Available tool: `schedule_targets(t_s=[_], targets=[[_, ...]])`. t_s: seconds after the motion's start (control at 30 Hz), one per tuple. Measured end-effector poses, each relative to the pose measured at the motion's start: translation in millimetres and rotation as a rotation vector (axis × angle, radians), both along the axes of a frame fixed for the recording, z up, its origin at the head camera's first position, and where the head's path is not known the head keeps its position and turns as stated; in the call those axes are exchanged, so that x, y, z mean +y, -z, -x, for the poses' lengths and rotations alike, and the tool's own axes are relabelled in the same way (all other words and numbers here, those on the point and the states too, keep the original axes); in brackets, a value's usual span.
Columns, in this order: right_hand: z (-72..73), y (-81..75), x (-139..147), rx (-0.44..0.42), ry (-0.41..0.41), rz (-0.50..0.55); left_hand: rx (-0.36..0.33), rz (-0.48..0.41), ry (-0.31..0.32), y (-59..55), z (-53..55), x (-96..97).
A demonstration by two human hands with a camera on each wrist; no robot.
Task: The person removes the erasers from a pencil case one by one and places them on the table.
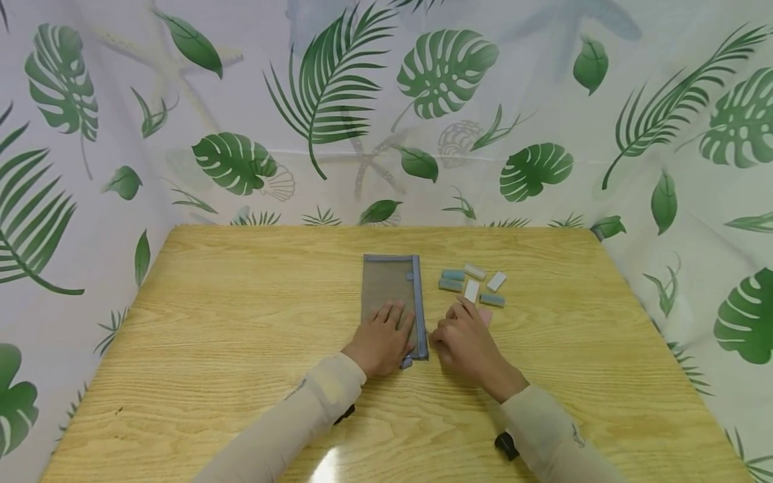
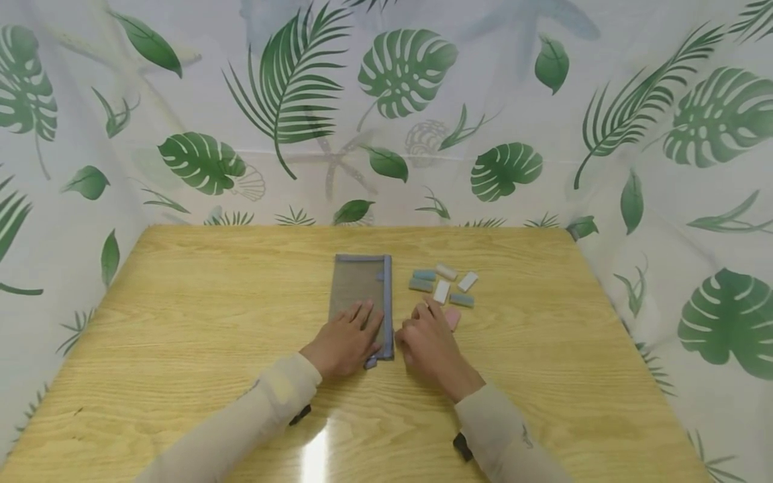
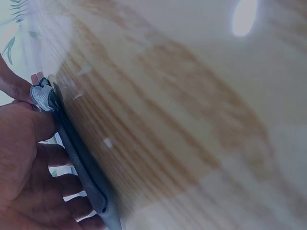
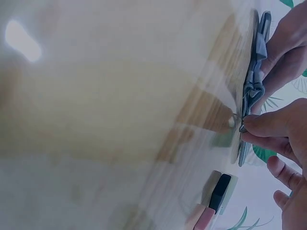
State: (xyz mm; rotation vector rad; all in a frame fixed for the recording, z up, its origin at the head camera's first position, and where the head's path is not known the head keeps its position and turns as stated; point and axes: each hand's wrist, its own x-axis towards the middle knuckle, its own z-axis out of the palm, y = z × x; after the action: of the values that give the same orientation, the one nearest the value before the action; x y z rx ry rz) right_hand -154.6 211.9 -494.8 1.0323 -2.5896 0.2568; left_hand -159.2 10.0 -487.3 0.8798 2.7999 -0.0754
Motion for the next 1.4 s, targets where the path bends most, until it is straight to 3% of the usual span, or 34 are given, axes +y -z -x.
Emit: schedule_targets(t_s=[0.23,0.7,1.4], targets=[[-9.6,-0.8,1,0.031,-0.035,0.022,-0.010,-0.003,0.005,-0.2,0.6,-0.5],[-27.1,0.1,2,0.006,-0.055,0.040,-0.035,-0.011,0.001,-0.6,1.1,-0.7],[-37.2,-0.3,2,-0.009,-0.073,0.058,-0.039,-0.003,-0.011,0.8,0.6,0.8]])
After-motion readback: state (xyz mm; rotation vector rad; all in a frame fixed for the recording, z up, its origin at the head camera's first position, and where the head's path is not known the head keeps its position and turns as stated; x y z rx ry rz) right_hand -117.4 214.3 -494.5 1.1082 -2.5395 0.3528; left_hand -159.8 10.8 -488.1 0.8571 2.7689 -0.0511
